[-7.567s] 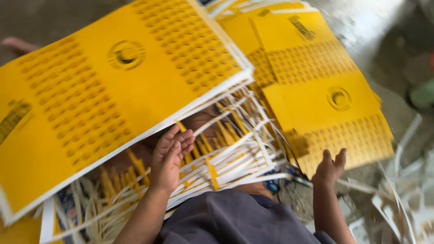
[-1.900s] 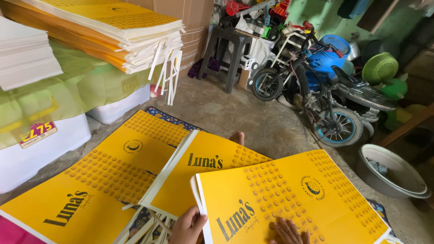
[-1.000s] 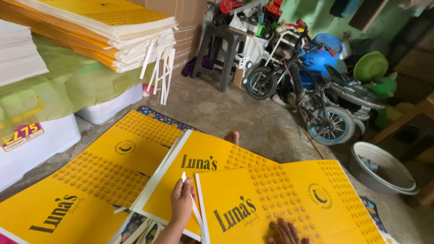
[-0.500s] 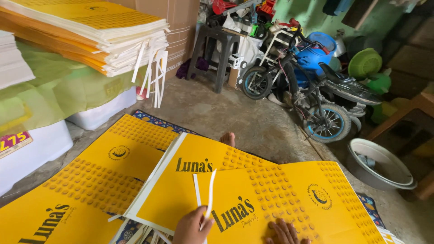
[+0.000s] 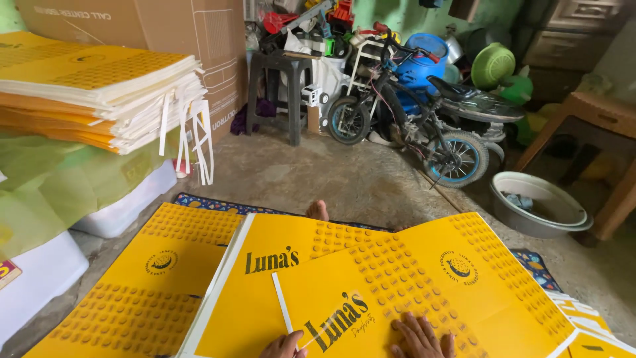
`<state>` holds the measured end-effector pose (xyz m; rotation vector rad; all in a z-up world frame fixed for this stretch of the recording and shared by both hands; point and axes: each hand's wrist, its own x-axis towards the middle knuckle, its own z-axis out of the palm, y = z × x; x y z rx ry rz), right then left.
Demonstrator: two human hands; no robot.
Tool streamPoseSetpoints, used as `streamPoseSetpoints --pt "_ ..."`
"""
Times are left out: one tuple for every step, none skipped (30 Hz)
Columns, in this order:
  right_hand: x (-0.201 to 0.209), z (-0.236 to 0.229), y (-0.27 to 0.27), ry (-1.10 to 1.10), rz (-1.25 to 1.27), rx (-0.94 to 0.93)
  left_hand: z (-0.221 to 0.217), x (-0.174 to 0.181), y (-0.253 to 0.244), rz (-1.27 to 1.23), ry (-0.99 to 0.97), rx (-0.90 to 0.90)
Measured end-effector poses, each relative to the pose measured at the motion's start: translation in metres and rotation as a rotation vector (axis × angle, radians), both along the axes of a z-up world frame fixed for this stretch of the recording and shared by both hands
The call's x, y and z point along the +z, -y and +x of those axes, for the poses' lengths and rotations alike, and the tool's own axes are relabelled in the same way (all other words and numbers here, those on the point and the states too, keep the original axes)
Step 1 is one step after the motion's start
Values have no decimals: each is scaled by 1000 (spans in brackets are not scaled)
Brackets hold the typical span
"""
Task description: Separate thin white strips from the edges of yellow printed paper templates and stack the templates.
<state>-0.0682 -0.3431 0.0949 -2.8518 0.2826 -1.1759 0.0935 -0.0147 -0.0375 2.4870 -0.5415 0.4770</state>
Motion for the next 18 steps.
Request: streamPoseSetpoints --pt "5 0 -2 1 -1 4 -2 13 -2 -1 1 4" --pt "9 1 -5 -1 22 -17 -4 26 -4 39 -187 -10" --pt "13 -2 -9 -11 45 -37 -10 36 -7 79 -381 -25" --pt "11 -1 -6 -16 44 -33 -16 51 -10 76 -386 -21" --pt "9 -1 -2 -69 37 -12 -21 66 -11 29 -366 -26" --pt "7 -2 1 -122 31 8 -27 80 -13 -18 -346 -31" --pt "4 -2 2 -124 29 5 -33 102 -17 -21 -348 -35" --pt "0 -1 2 -128 40 -23 -40 124 -21 -74 -496 42" --pt "-2 0 6 -129 46 -52 -44 146 -22 -134 -642 118" --pt "7 -2 -1 -128 38 -58 -44 146 -23 -140 -642 110" --pt "17 -3 -7 -127 48 -56 -44 145 -22 -295 -662 126" --pt "26 -4 -13 -126 58 -54 -44 144 -22 -451 -681 141" --pt "17 -2 -5 -132 49 -48 -45 132 -16 -461 -685 146" --pt "8 0 3 -163 15 -68 -45 121 -9 -674 -640 146" --pt "-2 5 8 -191 -11 -90 -42 111 -6 -878 -584 145" --pt "5 3 2 -192 -13 -85 -46 105 -1 -881 -584 149" --pt "13 1 -3 -183 64 -86 -50 99 3 -884 -599 155" --pt "20 -1 -9 -174 142 -86 -54 92 7 -887 -615 160"
